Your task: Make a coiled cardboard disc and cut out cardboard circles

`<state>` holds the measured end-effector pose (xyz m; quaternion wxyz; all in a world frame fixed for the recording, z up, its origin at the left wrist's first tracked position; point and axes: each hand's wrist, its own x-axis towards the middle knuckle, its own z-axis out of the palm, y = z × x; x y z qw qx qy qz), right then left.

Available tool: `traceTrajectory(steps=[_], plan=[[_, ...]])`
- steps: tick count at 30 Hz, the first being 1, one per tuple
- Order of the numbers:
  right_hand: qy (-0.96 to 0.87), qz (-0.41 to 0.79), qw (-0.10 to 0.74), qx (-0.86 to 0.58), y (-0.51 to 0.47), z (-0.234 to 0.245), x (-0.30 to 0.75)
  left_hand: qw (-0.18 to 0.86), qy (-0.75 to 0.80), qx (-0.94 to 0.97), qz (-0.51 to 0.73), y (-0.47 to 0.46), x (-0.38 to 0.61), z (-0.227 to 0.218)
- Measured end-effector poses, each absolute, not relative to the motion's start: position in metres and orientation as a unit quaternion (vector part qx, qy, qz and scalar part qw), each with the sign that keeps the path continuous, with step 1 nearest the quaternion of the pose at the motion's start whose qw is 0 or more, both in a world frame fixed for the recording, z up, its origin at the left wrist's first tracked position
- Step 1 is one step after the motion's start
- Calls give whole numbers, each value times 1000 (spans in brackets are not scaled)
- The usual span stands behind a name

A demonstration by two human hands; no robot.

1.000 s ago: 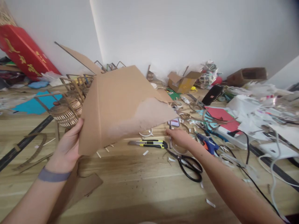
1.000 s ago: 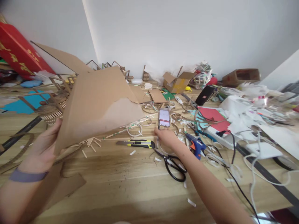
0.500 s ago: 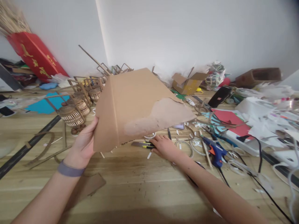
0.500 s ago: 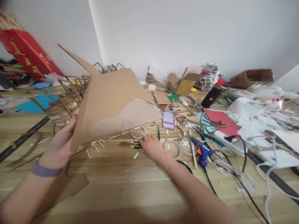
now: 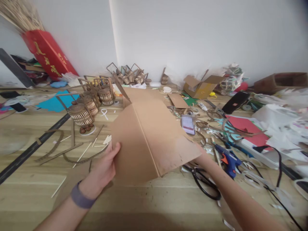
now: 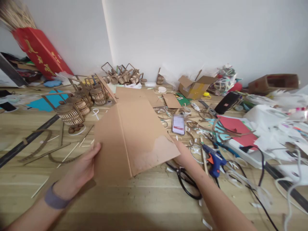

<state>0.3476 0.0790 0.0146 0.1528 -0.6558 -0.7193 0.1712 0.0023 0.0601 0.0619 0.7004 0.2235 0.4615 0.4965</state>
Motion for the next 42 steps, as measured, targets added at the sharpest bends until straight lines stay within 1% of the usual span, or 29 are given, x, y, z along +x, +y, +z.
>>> traceTrajectory(steps=[3,5,8,11,14,17,20,22,25,28,30,32,34,36,38,40,42], plan=[[-631,211,225,-712,68,22,367,699,468,221,493,45,1,47],[-584,256,278,-719,60,29,371,694,485,215,488,34,1,40],[-543,331,346,-690,46,42,361,674,515,219,481,18,2,36],[-525,410,371,-647,32,51,342,673,514,230,479,1,4,32],[-513,473,363,-618,22,54,324,685,512,220,469,-16,6,23],[-506,513,337,-606,18,51,309,703,512,202,450,-27,7,9],[-505,540,307,-600,17,45,296,745,493,203,400,-34,6,-7],[-505,554,285,-597,18,41,289,777,484,216,339,-38,4,-17],[-516,572,249,-587,18,36,280,809,479,265,215,-42,-1,-24],[-530,587,219,-570,18,31,274,806,454,365,107,-40,-3,-12],[-537,594,203,-563,19,29,271,770,428,471,39,-35,-3,7],[-541,597,191,-560,19,26,270,666,387,636,-37,-28,-3,29],[-543,597,183,-561,19,24,270,581,360,727,-67,-20,-4,46],[-543,594,179,-566,18,22,270,520,363,773,-23,-13,-5,55],[-541,591,177,-571,17,21,271,434,370,821,39,-5,-4,54],[-539,594,170,-573,16,21,271,306,357,879,75,5,0,44],[-537,599,163,-571,15,23,270,176,329,924,81,16,7,29]])
